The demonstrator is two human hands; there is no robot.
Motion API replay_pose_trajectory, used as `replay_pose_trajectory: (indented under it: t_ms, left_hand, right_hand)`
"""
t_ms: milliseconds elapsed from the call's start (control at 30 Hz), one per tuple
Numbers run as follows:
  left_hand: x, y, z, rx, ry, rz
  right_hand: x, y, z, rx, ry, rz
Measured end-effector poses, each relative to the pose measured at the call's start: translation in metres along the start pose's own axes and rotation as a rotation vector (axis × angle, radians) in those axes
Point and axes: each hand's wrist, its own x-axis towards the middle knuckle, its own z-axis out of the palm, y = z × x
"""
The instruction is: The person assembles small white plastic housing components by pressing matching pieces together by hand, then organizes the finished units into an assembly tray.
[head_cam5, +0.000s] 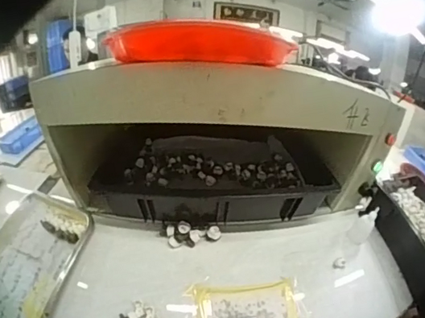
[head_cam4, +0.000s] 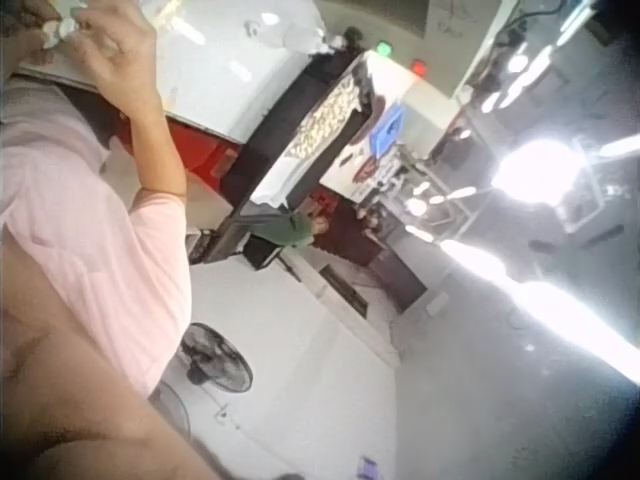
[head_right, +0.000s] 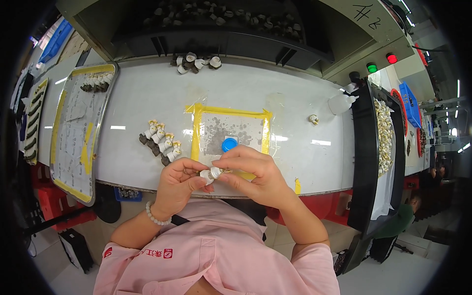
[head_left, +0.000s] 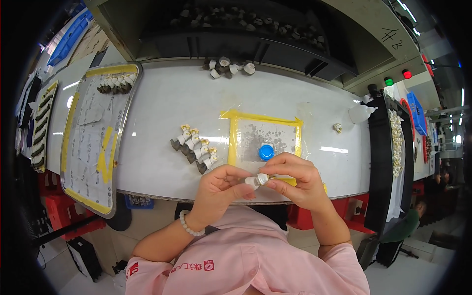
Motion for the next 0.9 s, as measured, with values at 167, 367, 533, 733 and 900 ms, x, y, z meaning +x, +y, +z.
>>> replay_pose_trajectory:
  t_ms: [167, 367, 533, 733, 900]
  left_hand:
    - [-0.002, -0.003, 0.000, -0.008, 0.032, 0.002]
    - [-0.003, -0.005, 0.002, -0.004, 0.069, 0.009]
    - [-0.005, 0.001, 0.003, 0.055, 0.046, -0.011]
    - [-0.026, 0.041, 0.003, 1.026, 0.079, 0.410]
    - [-0.025, 0.068, -0.020, 1.551, 0.440, 0.729]
  right_hand:
    - [-0.001, 0.000, 0.002, -0.085, 0.008, -0.070]
    - [-0.001, 0.000, 0.008, -0.095, 0.015, -0.057]
    - [-0.004, -0.003, 0.005, -0.067, -0.043, -0.011]
    - [-0.003, 0.002, 0.007, -0.087, -0.101, -0.020]
    - [0.019, 0.005, 0.026, -0.259, -0.033, -0.148]
